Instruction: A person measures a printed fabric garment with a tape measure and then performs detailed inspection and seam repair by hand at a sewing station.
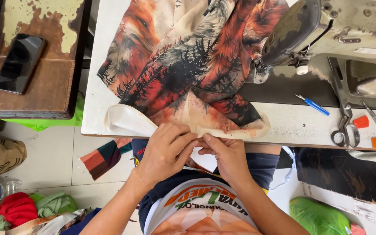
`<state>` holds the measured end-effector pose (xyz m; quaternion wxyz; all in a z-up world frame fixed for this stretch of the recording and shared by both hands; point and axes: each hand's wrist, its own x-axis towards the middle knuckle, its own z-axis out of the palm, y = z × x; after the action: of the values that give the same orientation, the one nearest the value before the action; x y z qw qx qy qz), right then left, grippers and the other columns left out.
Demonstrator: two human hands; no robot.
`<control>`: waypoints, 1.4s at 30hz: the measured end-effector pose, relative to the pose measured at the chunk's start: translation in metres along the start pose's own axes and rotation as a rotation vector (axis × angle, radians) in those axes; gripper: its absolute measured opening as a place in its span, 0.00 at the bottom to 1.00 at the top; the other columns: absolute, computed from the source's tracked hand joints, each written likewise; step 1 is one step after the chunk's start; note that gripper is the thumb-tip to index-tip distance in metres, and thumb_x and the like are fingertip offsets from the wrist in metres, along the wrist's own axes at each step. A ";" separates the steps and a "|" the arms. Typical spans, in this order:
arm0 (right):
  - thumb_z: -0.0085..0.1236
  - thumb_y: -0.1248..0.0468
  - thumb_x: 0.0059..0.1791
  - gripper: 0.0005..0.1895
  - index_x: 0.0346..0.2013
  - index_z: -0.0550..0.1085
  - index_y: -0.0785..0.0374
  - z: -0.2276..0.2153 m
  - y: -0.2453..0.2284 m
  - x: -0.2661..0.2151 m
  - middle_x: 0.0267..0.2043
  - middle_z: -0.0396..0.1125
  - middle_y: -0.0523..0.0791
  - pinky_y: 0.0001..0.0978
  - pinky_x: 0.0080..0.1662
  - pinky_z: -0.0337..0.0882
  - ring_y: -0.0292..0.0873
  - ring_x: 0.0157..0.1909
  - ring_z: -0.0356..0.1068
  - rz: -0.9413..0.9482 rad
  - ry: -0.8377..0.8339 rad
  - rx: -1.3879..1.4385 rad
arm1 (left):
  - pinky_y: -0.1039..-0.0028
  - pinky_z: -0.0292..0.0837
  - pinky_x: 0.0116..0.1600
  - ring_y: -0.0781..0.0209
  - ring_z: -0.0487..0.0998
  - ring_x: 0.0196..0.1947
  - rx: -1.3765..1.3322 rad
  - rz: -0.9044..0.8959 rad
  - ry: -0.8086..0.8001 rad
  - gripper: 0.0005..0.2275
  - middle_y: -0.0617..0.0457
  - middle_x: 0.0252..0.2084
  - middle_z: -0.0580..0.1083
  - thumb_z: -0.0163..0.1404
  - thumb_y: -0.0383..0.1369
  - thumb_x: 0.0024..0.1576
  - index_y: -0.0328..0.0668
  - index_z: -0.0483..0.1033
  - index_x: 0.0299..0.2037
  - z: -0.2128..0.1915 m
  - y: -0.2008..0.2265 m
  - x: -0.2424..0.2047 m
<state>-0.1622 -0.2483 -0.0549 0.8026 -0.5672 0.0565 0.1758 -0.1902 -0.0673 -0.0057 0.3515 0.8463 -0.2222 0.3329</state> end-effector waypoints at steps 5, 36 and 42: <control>0.60 0.70 0.51 0.08 0.42 0.81 0.71 0.008 -0.015 -0.007 0.39 0.80 0.53 0.38 0.38 0.83 0.47 0.40 0.81 -0.087 -0.025 -0.095 | 0.64 0.72 0.37 0.48 0.76 0.32 0.017 -0.009 -0.034 0.01 0.48 0.35 0.73 0.56 0.25 0.58 0.35 0.79 0.37 0.005 0.004 0.010; 0.55 0.71 0.50 0.09 0.25 0.77 0.69 0.008 -0.057 0.007 0.13 0.66 0.49 0.26 0.28 0.65 0.37 0.20 0.61 -0.143 -0.256 -0.259 | 0.55 0.72 0.44 0.34 0.76 0.38 -0.063 -0.077 -0.328 0.04 0.38 0.35 0.73 0.51 0.24 0.58 0.35 0.74 0.41 -0.006 -0.038 0.069; 0.57 0.71 0.50 0.08 0.39 0.82 0.69 0.002 -0.073 0.011 0.21 0.70 0.47 0.24 0.33 0.69 0.33 0.26 0.65 -0.239 -0.023 -0.424 | 0.62 0.76 0.50 0.42 0.81 0.44 -0.273 -0.416 -0.299 0.09 0.49 0.39 0.78 0.55 0.27 0.58 0.44 0.79 0.48 0.019 -0.013 0.036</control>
<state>-0.1267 -0.2659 0.0076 0.6813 -0.7236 -0.0583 0.0940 -0.1498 -0.0784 0.0047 0.4863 0.8582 -0.1359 0.0921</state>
